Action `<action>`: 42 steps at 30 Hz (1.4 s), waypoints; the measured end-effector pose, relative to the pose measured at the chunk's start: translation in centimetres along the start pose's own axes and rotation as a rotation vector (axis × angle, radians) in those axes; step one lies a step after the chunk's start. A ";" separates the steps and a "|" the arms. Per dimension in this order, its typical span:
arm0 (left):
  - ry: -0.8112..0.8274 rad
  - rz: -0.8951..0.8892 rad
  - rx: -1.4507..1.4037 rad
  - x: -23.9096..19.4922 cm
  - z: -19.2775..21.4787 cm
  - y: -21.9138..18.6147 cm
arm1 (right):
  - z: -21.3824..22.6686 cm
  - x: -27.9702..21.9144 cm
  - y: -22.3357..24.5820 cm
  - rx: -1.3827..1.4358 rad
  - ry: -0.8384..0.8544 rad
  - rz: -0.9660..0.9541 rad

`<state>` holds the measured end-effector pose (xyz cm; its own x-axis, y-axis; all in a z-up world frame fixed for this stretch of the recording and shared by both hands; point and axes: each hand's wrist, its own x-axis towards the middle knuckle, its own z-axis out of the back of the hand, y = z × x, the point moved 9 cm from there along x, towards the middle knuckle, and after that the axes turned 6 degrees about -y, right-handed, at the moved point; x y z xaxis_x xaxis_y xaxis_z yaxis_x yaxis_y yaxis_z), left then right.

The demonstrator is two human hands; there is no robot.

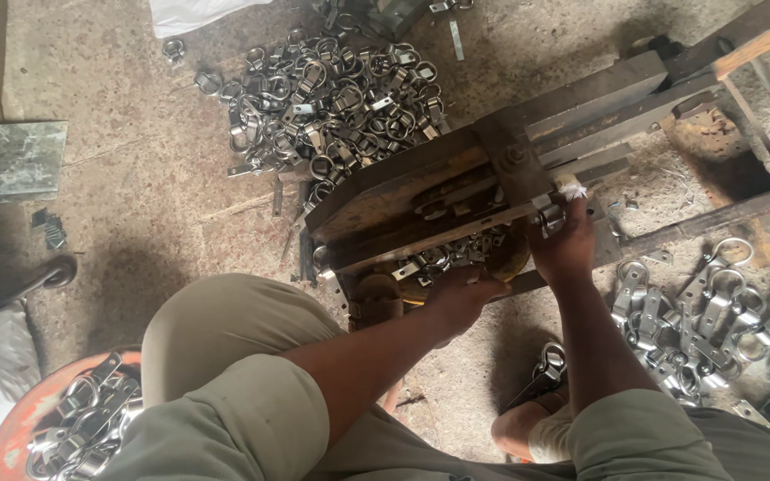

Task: The person assembles metal hardware by fitting a ring into a bracket within a manual press and pulling the lever, then removes the piece and places it on a pile.

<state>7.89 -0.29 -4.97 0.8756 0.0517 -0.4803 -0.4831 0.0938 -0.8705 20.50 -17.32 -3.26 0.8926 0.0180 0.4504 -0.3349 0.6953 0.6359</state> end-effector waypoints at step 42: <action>0.363 -0.179 0.358 -2.1 -5.0 0.6 | 7.3 -4.1 -5.4 -0.173 0.064 -0.583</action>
<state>5.77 -5.32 -4.98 0.8571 -0.3373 -0.3895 -0.2409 0.4059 -0.8816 16.43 -26.38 -3.95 0.9324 -0.3610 0.0165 0.2633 0.7101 0.6530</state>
